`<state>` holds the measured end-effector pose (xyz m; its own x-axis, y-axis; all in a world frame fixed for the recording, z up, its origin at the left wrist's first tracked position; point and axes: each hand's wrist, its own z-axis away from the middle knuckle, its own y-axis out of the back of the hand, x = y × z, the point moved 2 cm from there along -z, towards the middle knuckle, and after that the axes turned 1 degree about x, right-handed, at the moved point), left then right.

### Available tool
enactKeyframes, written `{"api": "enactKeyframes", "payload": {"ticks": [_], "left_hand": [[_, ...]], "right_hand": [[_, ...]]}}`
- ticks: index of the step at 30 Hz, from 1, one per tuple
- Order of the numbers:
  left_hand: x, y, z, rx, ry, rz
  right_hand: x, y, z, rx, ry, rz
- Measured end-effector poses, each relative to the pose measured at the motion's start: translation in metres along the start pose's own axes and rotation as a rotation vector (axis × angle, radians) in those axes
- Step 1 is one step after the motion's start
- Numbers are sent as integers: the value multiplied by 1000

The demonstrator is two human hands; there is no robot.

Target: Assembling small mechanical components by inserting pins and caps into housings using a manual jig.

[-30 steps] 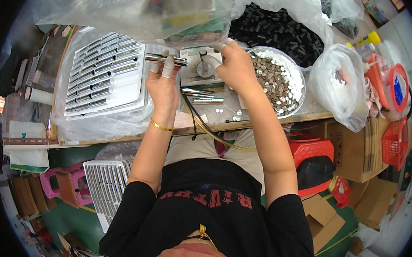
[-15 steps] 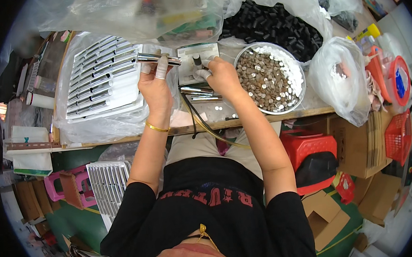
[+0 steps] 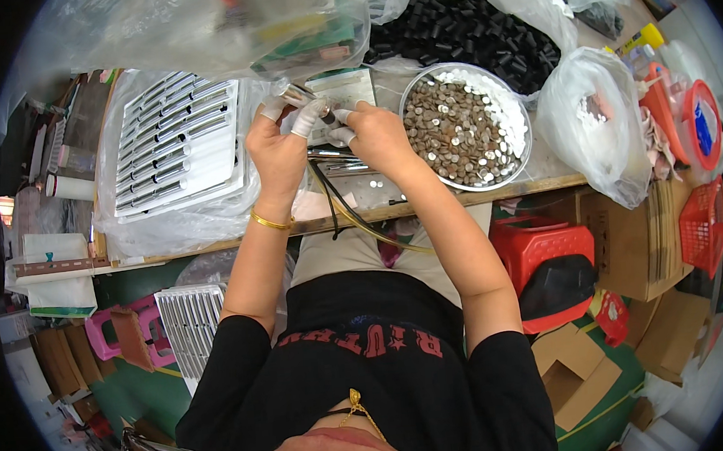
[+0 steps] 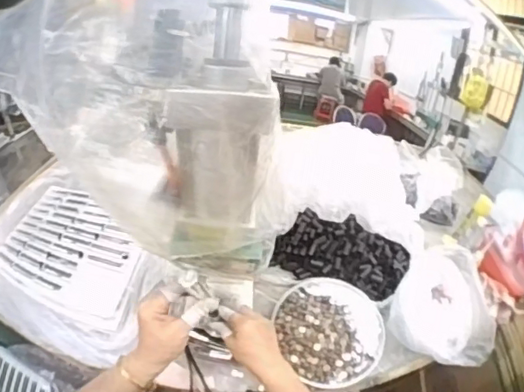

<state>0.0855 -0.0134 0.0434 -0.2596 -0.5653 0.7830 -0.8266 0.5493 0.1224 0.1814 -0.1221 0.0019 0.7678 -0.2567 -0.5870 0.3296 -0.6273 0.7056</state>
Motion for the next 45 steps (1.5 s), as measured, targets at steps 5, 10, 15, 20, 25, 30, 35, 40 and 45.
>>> {"api": "enactKeyframes", "payload": {"ticks": [5,10,15,20,25,30,35,40,45], "left_hand": [[1,-9,-3,-207,136,-149],[-38,-24,-6,-127,205,51],[-39,-27,-4,-222,340,47],[-48,-26,-7,-239,205,-51],[-79,-29,5,-290,265,-152],[-98,-29,6,-255,191,-65],[-20,-28,-1,-136,-281,-121],[7,-3,19,31,-355,20],[-6,0,58,-743,-264,-357]], "right_hand": [[5,5,-5,21,-3,9],[14,5,-14,-5,-244,-36],[38,20,1,94,-206,-13],[70,56,-16,215,-278,120],[125,50,-59,169,-135,399],[139,19,-92,-102,-104,775],[145,24,-92,-71,-233,780],[113,31,-69,101,-305,-215],[43,38,-32,47,-381,-649]]}}
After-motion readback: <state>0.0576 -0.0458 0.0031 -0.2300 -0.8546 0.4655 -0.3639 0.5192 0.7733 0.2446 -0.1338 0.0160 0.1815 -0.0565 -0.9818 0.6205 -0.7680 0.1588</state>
